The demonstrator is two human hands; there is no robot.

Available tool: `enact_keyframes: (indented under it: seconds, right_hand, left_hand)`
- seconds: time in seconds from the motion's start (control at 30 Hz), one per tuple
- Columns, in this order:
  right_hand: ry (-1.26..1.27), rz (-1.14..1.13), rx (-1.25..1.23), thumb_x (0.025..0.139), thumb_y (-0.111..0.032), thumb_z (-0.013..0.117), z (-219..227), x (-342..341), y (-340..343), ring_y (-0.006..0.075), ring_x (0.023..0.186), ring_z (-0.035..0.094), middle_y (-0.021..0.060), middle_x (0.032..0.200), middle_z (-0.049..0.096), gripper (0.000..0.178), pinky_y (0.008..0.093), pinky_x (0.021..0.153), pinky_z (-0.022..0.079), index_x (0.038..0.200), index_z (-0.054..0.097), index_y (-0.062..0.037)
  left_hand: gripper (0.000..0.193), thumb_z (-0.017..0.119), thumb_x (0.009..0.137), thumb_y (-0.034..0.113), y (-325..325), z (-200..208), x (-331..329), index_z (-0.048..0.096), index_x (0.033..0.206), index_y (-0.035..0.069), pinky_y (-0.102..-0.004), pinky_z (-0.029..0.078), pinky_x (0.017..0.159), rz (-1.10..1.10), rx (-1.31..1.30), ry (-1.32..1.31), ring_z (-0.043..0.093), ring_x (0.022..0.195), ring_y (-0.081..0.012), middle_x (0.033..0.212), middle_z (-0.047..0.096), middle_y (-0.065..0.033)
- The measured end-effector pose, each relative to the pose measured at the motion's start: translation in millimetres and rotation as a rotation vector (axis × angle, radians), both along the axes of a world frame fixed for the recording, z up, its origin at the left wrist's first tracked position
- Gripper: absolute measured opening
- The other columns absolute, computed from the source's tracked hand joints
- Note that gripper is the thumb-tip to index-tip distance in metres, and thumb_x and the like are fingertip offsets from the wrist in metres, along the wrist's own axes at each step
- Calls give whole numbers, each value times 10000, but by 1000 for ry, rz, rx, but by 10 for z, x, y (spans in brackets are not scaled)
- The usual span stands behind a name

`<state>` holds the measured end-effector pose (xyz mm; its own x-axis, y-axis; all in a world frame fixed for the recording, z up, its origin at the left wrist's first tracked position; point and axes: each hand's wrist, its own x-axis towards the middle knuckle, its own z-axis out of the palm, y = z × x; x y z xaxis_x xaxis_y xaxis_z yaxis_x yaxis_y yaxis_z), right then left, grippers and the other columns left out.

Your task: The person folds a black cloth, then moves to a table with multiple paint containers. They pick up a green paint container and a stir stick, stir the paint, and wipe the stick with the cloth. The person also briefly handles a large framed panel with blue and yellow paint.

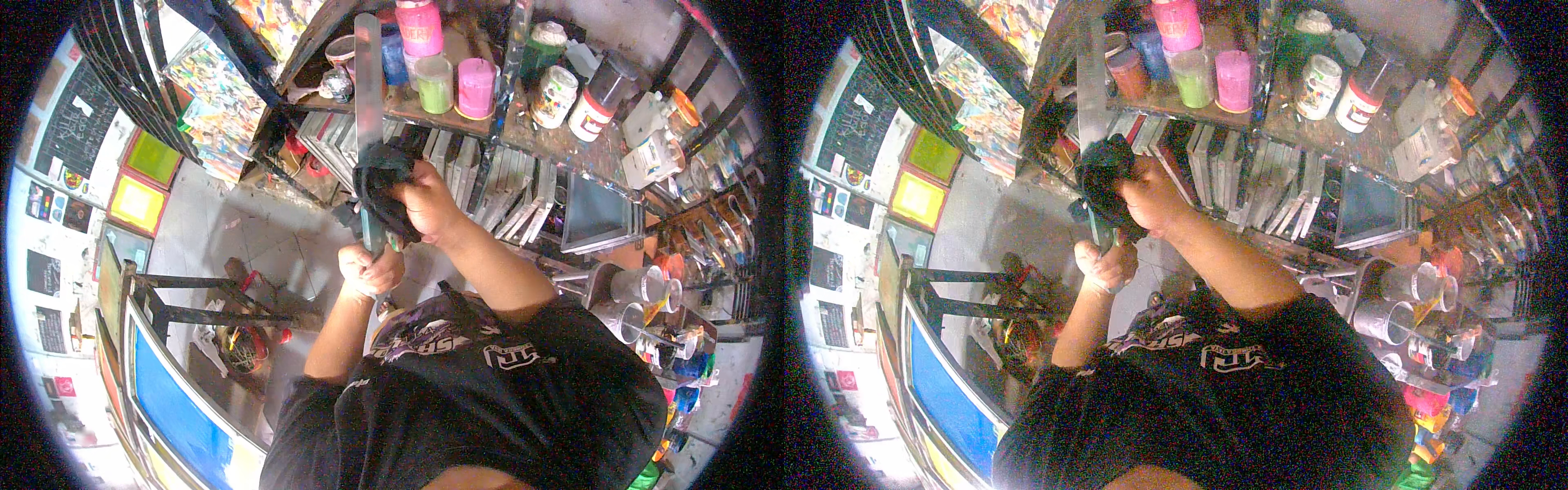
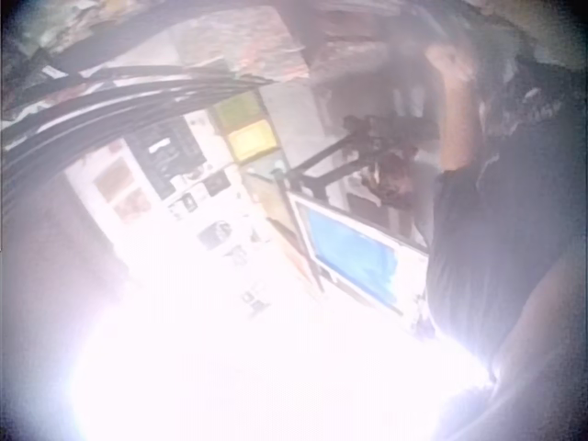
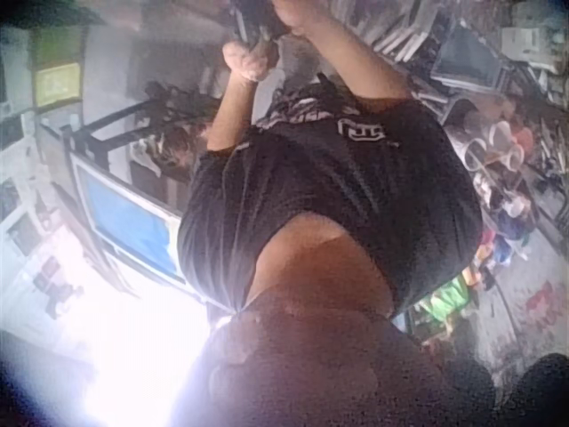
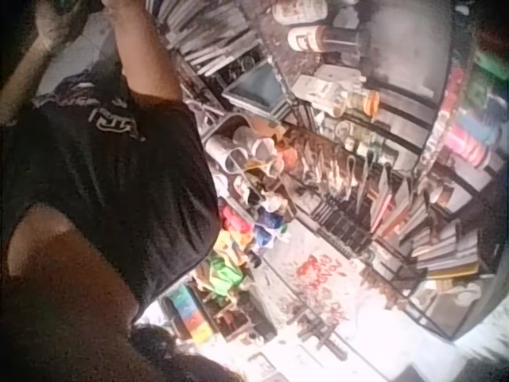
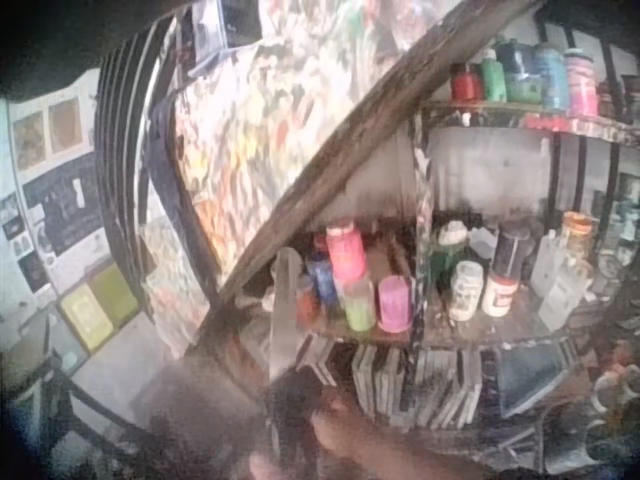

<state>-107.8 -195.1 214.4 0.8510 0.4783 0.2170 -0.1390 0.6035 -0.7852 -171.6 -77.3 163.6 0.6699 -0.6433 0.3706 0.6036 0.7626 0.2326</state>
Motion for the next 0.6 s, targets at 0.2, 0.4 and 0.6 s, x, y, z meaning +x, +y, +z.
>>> enact_keyframes:
  seconds: [0.2, 0.4, 0.6]
  right_hand:
    - [-135, -36, -69, 732, 17, 528, 85, 21, 86, 184, 699, 609, 101, 859, 619, 245, 301, 681, 504, 973, 571, 6]
    - [-268, -145, -93, 712, -15, 542, 168, 176, 12, 162, 734, 605, 83, 854, 628, 204, 287, 675, 486, 908, 600, -10]
    - [-128, -82, 170, 699, -37, 536, 292, 277, -78, 147, 746, 596, 49, 842, 637, 168, 283, 686, 463, 840, 626, -21]
  left_hand:
    - [479, 548, 605, 133, 46, 112, -99, 476, 1020, -95, -219, 266, 243, -128, -176, 11, 323, 253, -93, 412, 432, -29]
    - [485, 560, 572, 68, 138, -53, -306, 423, 945, -209, -248, 237, 250, -47, -134, 187, 311, 254, -111, 384, 401, -56]
    - [510, 568, 533, 116, 244, -314, -381, 490, 983, -111, -243, 305, 266, -128, 21, 111, 357, 272, -132, 415, 443, -72]
